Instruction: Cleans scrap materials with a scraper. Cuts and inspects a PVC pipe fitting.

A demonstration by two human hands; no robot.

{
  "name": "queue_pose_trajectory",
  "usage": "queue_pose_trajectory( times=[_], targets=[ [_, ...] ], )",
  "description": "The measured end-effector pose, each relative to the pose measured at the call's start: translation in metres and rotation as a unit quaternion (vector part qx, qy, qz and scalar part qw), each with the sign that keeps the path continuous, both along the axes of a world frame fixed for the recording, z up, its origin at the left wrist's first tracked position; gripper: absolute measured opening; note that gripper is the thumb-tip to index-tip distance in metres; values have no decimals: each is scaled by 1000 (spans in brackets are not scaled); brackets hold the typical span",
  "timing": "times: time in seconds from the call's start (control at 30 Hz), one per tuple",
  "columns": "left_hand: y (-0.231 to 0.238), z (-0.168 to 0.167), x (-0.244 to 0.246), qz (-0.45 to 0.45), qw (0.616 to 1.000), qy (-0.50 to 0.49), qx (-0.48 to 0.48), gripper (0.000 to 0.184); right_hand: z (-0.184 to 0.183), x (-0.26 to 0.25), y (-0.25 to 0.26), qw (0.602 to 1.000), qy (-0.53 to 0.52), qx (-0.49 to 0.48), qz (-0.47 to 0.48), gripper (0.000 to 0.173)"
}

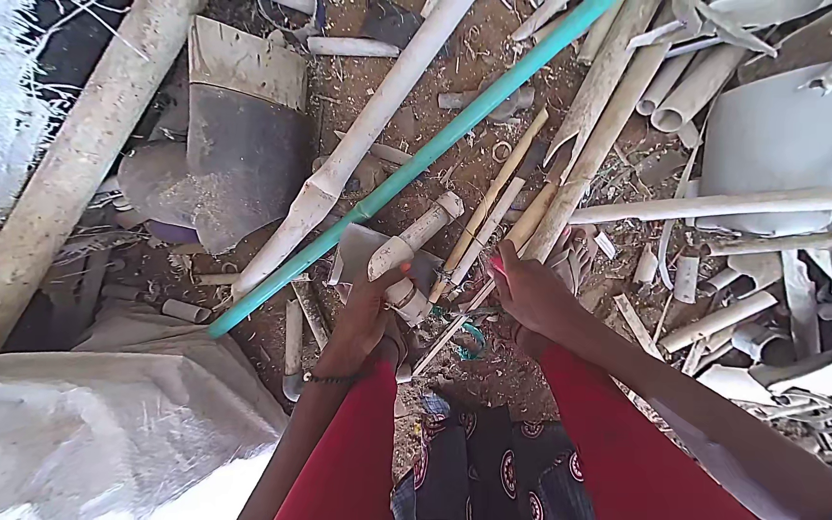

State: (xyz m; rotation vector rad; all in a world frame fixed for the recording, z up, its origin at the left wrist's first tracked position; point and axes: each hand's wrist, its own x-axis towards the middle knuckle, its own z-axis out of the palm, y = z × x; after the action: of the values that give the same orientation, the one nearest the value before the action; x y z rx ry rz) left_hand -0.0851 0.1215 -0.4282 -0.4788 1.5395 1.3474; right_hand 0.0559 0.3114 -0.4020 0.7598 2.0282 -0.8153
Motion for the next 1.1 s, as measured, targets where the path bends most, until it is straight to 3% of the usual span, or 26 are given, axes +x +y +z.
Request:
queue_pose_trajectory(
  times=[0.07, 0.1, 0.17, 0.23, 0.3, 0.4, 0.57, 0.67, 0.73, 0.87, 1.0, 1.1],
  targets=[
    [-7, 6, 0, -93, 992, 82, 36, 56, 10, 7, 3, 996, 79, 9, -38, 46],
    [-9, 8, 0, -144, 980, 136, 35, 68, 16, 16, -1, 982, 177, 24, -55, 44],
    [-5, 14, -1, -204, 956, 212, 20, 82, 21, 28, -10, 917, 389, 55, -72, 43],
    [2, 19, -1, -231, 941, 246, 1, 86, 25, 30, -13, 872, 484, 33, -64, 43],
    [8, 21, -1, -252, 933, 256, -8, 87, 17, 28, -14, 886, 462, 22, -37, 44],
    [9, 19, -2, -273, 929, 249, -12, 84, 10, 17, -7, 960, 272, -33, -50, 44],
    [11, 26, -3, -338, 895, 290, -27, 84, 12, 17, 2, 919, 350, -110, -146, 34],
    [17, 32, -1, -402, 853, 325, -69, 78, 11, 3, 8, 934, 263, -158, -185, 30],
    [18, 31, 1, -434, 819, 365, -85, 61, 14, -4, 1, 932, 220, -173, -230, 35],
    [10, 28, 4, -457, 787, 404, -86, 46, 32, 6, -13, 965, 196, -100, -141, 46],
    [18, 32, 7, -453, 778, 421, -110, 41, 40, 18, -21, 975, 176, -123, -65, 55],
    [25, 34, 4, -440, 778, 431, -123, 37, 28, 12, -20, 952, 246, -134, -122, 52]
  ],
)
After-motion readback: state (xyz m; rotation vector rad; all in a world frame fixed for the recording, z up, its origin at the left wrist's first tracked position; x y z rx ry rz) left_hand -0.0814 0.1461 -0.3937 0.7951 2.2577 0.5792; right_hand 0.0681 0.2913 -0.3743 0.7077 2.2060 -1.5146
